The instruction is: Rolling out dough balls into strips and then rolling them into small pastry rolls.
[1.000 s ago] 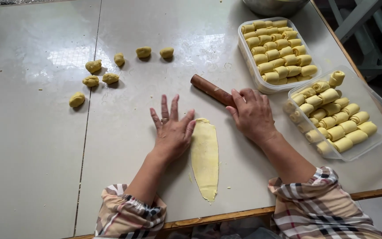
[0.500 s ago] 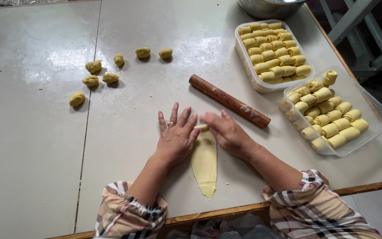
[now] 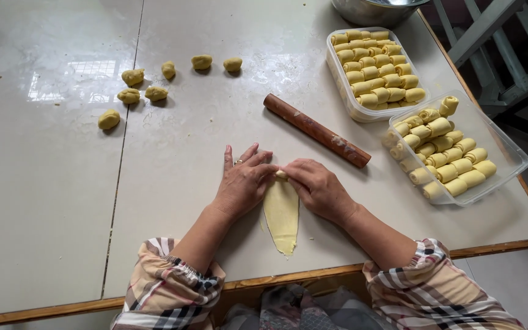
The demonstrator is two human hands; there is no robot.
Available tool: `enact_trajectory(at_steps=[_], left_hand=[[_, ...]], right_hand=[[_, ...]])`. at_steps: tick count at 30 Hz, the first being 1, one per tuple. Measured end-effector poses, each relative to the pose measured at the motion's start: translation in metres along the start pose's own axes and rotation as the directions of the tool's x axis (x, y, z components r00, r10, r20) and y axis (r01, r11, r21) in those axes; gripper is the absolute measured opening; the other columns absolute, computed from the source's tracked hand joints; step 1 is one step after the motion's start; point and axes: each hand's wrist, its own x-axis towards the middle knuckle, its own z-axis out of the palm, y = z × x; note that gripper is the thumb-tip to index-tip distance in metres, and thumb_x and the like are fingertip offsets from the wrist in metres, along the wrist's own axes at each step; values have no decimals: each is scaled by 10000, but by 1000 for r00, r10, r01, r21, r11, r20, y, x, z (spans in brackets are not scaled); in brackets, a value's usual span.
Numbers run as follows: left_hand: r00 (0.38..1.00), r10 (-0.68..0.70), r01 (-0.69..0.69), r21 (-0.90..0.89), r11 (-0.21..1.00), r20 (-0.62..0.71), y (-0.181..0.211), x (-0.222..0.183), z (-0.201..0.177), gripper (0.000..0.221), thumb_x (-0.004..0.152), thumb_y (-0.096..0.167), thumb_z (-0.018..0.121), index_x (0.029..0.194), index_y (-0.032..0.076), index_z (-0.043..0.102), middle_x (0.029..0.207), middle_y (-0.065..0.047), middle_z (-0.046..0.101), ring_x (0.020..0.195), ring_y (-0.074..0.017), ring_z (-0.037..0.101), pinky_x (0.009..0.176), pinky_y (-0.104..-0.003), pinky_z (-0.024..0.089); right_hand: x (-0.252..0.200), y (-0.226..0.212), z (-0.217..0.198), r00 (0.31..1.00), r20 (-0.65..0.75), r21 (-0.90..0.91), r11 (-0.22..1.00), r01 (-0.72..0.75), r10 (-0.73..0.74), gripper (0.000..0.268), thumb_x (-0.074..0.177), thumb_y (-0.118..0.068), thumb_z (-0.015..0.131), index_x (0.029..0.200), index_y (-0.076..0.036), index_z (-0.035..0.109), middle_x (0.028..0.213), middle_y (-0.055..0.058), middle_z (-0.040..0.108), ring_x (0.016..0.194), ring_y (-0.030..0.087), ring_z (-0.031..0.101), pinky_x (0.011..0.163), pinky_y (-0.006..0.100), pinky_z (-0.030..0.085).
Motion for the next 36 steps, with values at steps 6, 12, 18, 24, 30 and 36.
enact_trajectory(at_steps=[6, 12, 18, 24, 30, 36], left_hand=[[999, 22, -22, -13, 1000, -28, -3, -9, 6, 183, 856, 335, 637, 1033, 310, 677, 1147, 103, 643, 1245, -146, 514, 1137, -591, 119], [999, 7, -6, 18, 1000, -44, 6, -14, 8, 344, 859, 229, 617, 1203, 238, 606, 1028, 30, 610, 1157, -179, 566, 1114, -582, 216], [997, 33, -33, 6, 999, -75, 13, -21, 5, 145, 840, 303, 667, 968, 250, 710, 1073, 25, 570, 1211, -210, 522, 1107, -561, 248], [1000, 7, -6, 44, 999, -14, 25, -24, -2, 298, 910, 352, 571, 1188, 246, 592, 955, 23, 601, 1083, -189, 589, 1104, -629, 184], [999, -51, 51, -27, 998, -1, 25, -29, 6, 184, 781, 309, 732, 928, 229, 654, 1050, 17, 569, 1178, -229, 528, 1076, -656, 245], [998, -26, 21, 77, 997, 59, 41, -41, -16, 171, 891, 350, 592, 982, 217, 650, 1051, -9, 598, 1167, -216, 538, 1066, -702, 148]], right_hand=[[-3, 13, 10, 999, -34, -199, 979, -43, 37, 161, 894, -305, 645, 988, -189, 705, 895, -5, 574, 971, 221, 576, 871, 387, 456], [-6, 11, 8, 999, -2, -119, 991, -52, 53, 110, 873, -237, 660, 971, -187, 666, 964, 7, 566, 1036, 234, 560, 895, 396, 435], [-12, 4, 2, 995, 43, 59, 994, -97, 94, 250, 842, -227, 675, 1080, -166, 625, 943, 19, 582, 1058, 248, 573, 943, 436, 409], [-18, -3, 3, 998, 51, -77, 996, -39, 43, 112, 875, -226, 646, 970, -169, 644, 996, 27, 541, 1074, 265, 552, 917, 430, 437], [-21, -8, 0, 995, 82, 6, 998, -66, 65, 170, 894, -280, 613, 1028, -180, 644, 1065, 43, 527, 1161, 286, 519, 972, 456, 405], [-29, -4, 6, 996, 77, 2, 999, -43, 43, 152, 843, -264, 685, 943, -168, 623, 1060, 35, 527, 1230, 292, 495, 1013, 455, 380]])
